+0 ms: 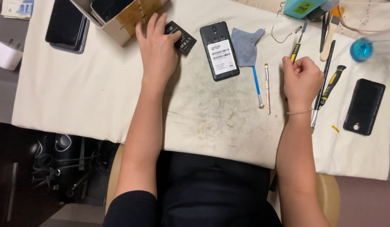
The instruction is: Using a thin pry tool to separate the back cover of a mobile phone and then removing internal screws.
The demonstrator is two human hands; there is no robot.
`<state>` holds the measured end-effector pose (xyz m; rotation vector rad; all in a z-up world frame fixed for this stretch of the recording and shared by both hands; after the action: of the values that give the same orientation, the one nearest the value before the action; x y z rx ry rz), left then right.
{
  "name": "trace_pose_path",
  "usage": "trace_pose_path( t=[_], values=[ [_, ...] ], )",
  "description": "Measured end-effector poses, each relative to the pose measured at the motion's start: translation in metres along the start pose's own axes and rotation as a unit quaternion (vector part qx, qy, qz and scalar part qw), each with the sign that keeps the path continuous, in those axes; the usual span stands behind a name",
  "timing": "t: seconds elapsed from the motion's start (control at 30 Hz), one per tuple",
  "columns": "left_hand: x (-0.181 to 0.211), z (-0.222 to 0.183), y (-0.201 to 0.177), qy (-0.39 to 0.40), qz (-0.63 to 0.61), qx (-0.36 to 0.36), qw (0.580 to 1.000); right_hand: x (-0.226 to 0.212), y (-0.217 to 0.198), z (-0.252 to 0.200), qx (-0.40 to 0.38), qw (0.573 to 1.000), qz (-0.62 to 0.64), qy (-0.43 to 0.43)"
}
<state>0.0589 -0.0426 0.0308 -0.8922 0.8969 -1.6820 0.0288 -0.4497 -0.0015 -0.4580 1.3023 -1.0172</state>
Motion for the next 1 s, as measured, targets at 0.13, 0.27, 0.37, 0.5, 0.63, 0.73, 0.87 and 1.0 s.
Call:
trace_pose_path(
  t=[0.13,0.27,0.37,0.5,0.63,0.73,0.87,1.0],
  values=[
    [0.015,0.0,-0.001,0.013,0.008,-0.1,0.995,-0.003,-0.006,-0.002,-0.043,0.996,-0.066,0.045],
    [0.049,0.001,0.014,0.036,-0.09,-0.143,0.985,-0.008,-0.003,-0.005,-0.098,0.986,-0.109,0.082],
    [0.066,-0.004,0.031,0.06,-0.076,-0.182,0.978,-0.002,0.0,-0.008,-0.119,0.973,-0.148,0.131],
    [0.072,-0.006,0.033,0.064,-0.088,-0.215,0.97,-0.002,-0.006,-0.008,-0.045,0.98,-0.174,0.086],
    [0.073,-0.005,0.026,0.076,-0.103,-0.222,0.966,-0.059,-0.011,-0.018,-0.062,0.994,-0.092,0.012],
    [0.077,-0.008,0.023,0.109,-0.102,-0.228,0.962,-0.079,0.018,-0.037,-0.208,0.976,-0.07,-0.006],
    [0.085,-0.011,0.018,0.137,-0.128,-0.222,0.957,-0.073,0.029,-0.043,-0.198,0.975,-0.096,-0.033],
    [0.091,-0.011,0.014,0.16,-0.141,-0.218,0.952,-0.062,0.018,-0.038,-0.108,0.987,-0.117,-0.004]
  ],
)
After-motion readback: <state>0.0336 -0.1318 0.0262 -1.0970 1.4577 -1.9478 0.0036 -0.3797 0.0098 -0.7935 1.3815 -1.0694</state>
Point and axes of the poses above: each hand's wrist, its own z-axis towards the middle knuckle, its own y-axis out of the palm, x = y × z, the point moved 8 cm from there along z, towards the middle knuckle, and after that the axes turned 2 degrees about z, right-handed, at the moved point
